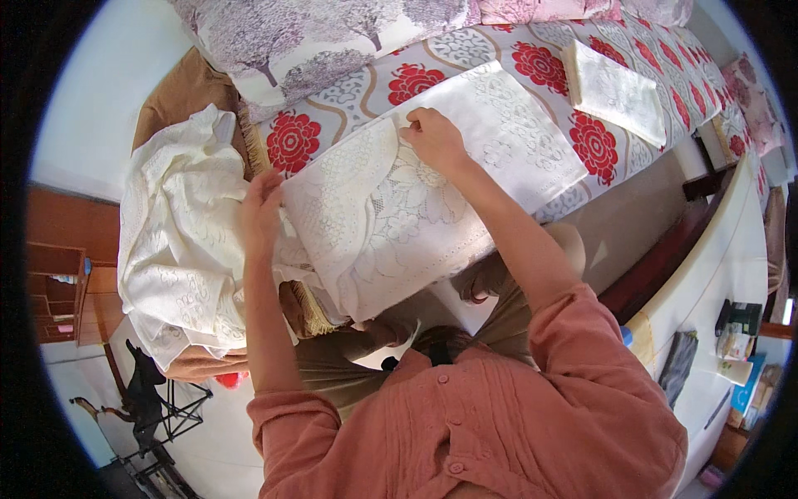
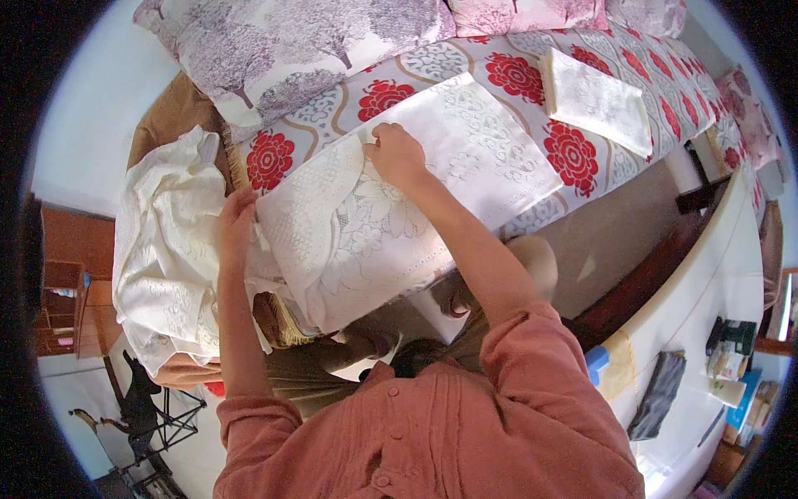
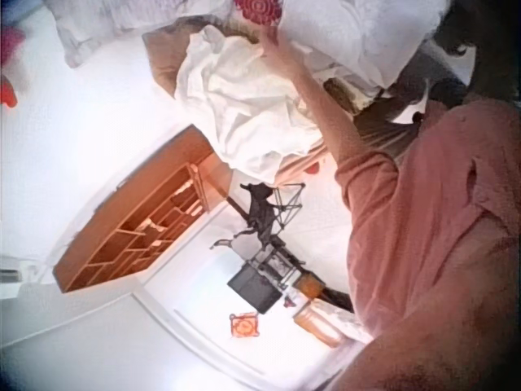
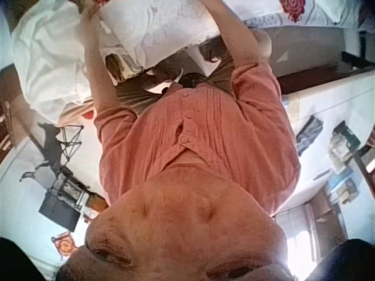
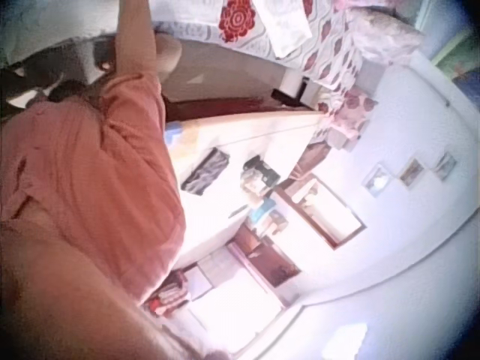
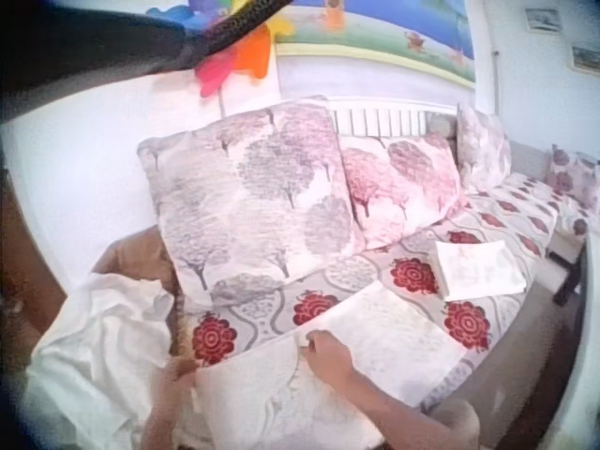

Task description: The person sits on the floor and folds a white patterned cloth by hand. They repeatedly smooth, fold, and stack the cloth into a neat pile on a patterned surface.

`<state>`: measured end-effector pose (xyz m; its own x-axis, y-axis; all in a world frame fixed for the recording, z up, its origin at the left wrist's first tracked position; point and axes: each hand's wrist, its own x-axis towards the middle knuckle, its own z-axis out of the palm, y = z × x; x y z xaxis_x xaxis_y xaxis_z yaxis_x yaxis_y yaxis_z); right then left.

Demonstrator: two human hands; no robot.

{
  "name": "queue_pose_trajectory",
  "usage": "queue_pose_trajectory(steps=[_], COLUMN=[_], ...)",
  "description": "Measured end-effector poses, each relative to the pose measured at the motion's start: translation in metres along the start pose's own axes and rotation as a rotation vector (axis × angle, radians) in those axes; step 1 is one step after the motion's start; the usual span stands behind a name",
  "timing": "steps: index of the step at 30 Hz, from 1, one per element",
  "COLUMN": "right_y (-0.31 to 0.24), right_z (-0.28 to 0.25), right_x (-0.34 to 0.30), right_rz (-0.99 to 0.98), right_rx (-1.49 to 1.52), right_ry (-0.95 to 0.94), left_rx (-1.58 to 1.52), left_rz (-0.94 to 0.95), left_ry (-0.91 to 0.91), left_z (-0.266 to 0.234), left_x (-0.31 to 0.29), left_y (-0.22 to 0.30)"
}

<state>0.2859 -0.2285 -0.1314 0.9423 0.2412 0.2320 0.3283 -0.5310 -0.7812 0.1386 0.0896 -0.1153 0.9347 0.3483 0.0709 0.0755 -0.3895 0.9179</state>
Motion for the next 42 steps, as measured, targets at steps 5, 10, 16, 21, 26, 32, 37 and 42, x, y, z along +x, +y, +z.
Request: queue_pose_trajectory(steps=[5,10,16,21,26,32,37,42], right_y=[-0.002,-0.033,0.028,0.143,0.158,0.168,0.168,0.17], right_z=[0.023,-0.032,-0.135,-0.12,-0.11,-0.107,-0.106,-0.108], right_x=[0.029,0.026,0.098,0.119,0.122,0.129,0.129,0.122], right_rz=[-0.054,0.084,0.019,0.368,0.274,0.299,0.15,0.163], right_rx=[-0.055,0.801,0.518,0.064,0.036,0.046,0.096,-0.073], right_ry=[-0.215,-0.261,0.02,0.049,0.11,0.176,0.349,0.344], left_rx=[0.225,0.296,0.201,0.471,0.46,0.586,0.688,0.715], left_rz=[0.316,0.213,-0.036,0.054,0.039,0.167,0.208,0.139], left_ry=[-0.078,-0.232,-0.47,-0.379,-0.296,-0.14,0.032,0.045], left_z=[0.05,0.05,0.067,0.116,0.117,0.129,0.147,0.157], left_x=[0.021,0.051,0.073,0.087,0.079,0.071,0.056,0.053], left_y=[0.019,0.038,0.071,0.062,0.051,0.044,0.049,0.047])
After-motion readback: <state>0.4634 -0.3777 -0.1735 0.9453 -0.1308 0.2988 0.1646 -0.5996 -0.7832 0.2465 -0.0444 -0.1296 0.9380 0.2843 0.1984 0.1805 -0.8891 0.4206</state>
